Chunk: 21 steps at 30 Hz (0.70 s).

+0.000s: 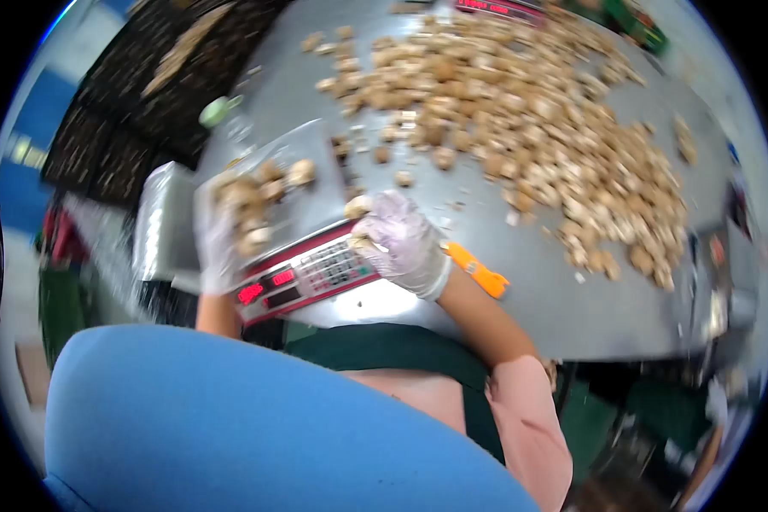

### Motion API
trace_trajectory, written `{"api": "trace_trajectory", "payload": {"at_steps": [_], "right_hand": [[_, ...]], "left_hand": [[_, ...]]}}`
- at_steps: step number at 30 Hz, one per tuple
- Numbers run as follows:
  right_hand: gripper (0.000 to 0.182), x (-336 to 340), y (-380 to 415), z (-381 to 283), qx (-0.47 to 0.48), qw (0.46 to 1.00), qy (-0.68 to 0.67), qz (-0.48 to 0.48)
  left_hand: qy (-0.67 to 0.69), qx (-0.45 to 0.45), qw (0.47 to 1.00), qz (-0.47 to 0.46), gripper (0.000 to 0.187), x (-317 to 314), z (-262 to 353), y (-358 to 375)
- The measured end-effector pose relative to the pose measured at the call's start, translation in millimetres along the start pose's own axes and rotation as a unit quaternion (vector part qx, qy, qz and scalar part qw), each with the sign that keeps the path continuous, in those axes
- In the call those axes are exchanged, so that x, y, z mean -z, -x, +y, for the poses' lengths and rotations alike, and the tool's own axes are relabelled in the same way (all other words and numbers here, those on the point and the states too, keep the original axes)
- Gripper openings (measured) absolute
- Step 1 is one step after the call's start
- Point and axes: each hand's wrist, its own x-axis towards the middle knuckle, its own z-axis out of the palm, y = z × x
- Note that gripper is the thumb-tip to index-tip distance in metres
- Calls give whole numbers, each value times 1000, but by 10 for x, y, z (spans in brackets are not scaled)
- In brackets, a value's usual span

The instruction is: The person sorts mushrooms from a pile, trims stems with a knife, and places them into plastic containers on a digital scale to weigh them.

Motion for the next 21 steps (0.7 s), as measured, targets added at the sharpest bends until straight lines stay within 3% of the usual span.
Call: {"api": "trace_trajectory", "payload": {"at_steps": [1,2,4,5,7,8,10,13,15,17,19,21], "right_hand": [[10,50,174,96,-25,999,29,10],[10,124,331,156,-46,998,40,7],[9,233,635,229,-94,995,42,12],[9,254,800,248,-117,993,31,18],[11,320,1064,234,-172,984,53,-13],[16,365,1122,163,-200,970,113,-76],[32,442,1227,116,-224,940,200,-161],[38,773,1245,257,-273,921,250,-119],[49,1144,1307,713,-253,914,316,10],[52,1579,1119,1083,-353,849,389,54],[43,1827,1146,1648,-331,795,498,99],[39,1999,1222,2012,-376,847,374,10]], "left_hand": [[-218,-153,963,45,25,207,-91,-86],[-238,-73,966,69,28,399,-146,-72],[-442,-142,885,29,36,841,-479,-196],[-483,-130,866,-1,40,626,-167,-58],[-574,-188,790,-103,47,652,-283,-47],[-533,-146,829,-87,51,750,-386,-56],[-503,-131,851,-68,52,812,-455,-87],[-497,-163,851,-52,54,764,-411,-125],[-492,-195,847,-51,55,605,-334,-156],[-481,-230,844,-57,57,401,-249,-183],[-465,-269,840,-74,59,160,-179,-211],[-456,-298,832,-104,61,-147,-109,-232]]}}
